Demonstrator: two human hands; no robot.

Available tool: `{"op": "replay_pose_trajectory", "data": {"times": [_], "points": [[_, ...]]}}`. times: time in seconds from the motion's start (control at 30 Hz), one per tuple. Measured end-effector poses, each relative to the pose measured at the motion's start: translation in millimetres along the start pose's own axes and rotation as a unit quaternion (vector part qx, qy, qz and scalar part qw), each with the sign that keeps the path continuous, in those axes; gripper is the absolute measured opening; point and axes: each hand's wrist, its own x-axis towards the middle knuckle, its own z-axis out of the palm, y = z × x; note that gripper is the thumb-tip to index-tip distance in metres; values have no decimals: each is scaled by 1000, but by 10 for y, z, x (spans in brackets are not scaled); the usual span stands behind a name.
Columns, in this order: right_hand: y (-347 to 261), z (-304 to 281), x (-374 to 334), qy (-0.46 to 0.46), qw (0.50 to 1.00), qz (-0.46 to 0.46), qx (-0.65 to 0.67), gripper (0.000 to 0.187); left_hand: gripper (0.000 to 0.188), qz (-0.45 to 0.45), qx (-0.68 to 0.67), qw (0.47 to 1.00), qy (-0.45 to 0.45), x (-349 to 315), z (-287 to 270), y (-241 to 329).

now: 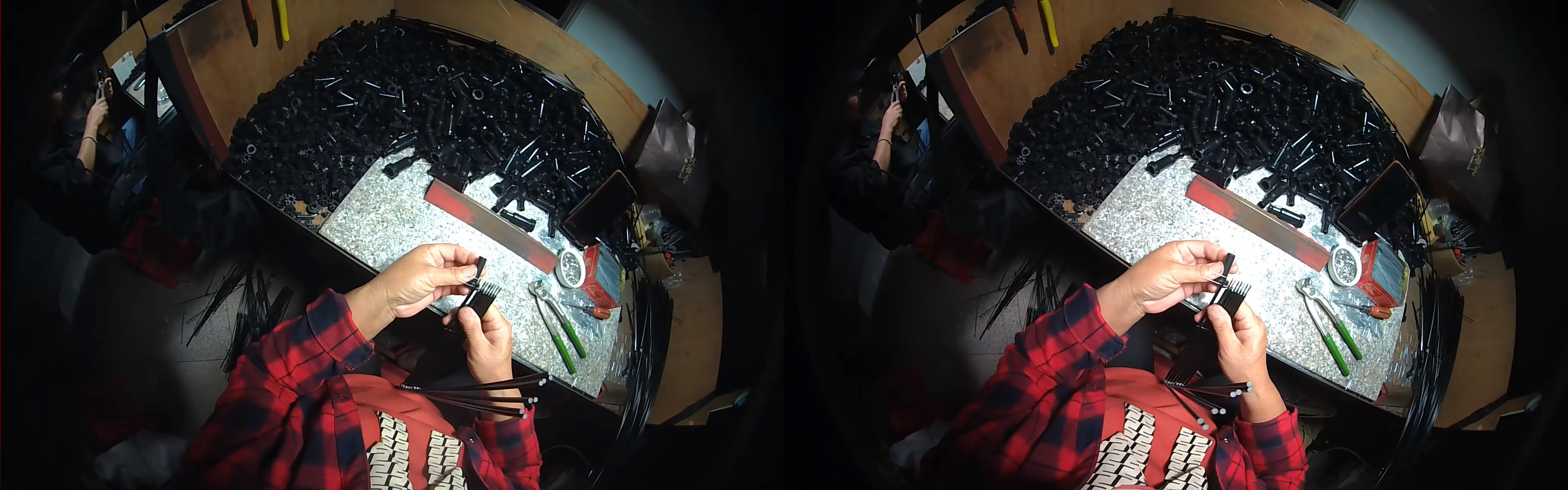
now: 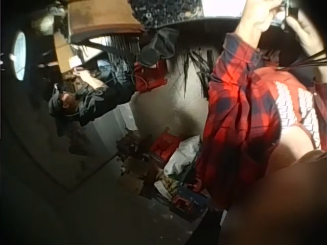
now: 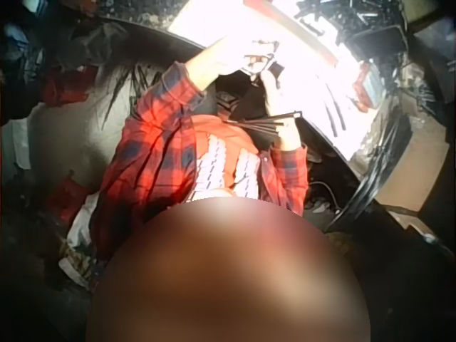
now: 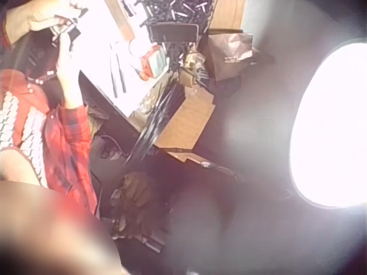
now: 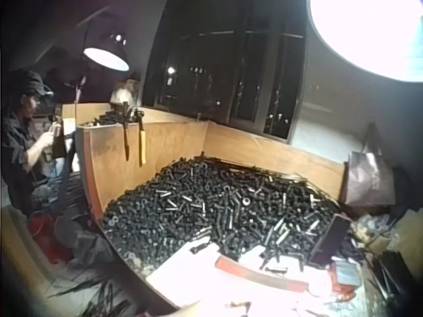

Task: Assembling electrical wires into connector components at a manufacturing workstation.

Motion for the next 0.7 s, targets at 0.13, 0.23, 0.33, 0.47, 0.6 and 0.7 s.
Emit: {"op": "replay_pose_trajectory", "data": {"times": [0.13,0.23,0.33,0.47,0.6,0.7], "points": [[-17,-13,1,-6,1000,10,-23,19,28,-1,-21,1000,-13,-28,-57,-39],[-1,-3,19,16,1000,4,11,20,30,5,38,998,-40,-123,-49,48],[36,-64,17,2,1000,8,-17,17,31,55,85,994,-28,-150,77,35],[-56,-6,-13,11,999,5,-36,14,28,77,179,980,39,-187,196,54],[-87,-9,-30,26,994,-20,-100,16,30,89,167,980,58,-176,225,-19],[-95,-11,-24,29,991,-56,-116,16,31,91,137,985,56,-173,226,-67]]}}
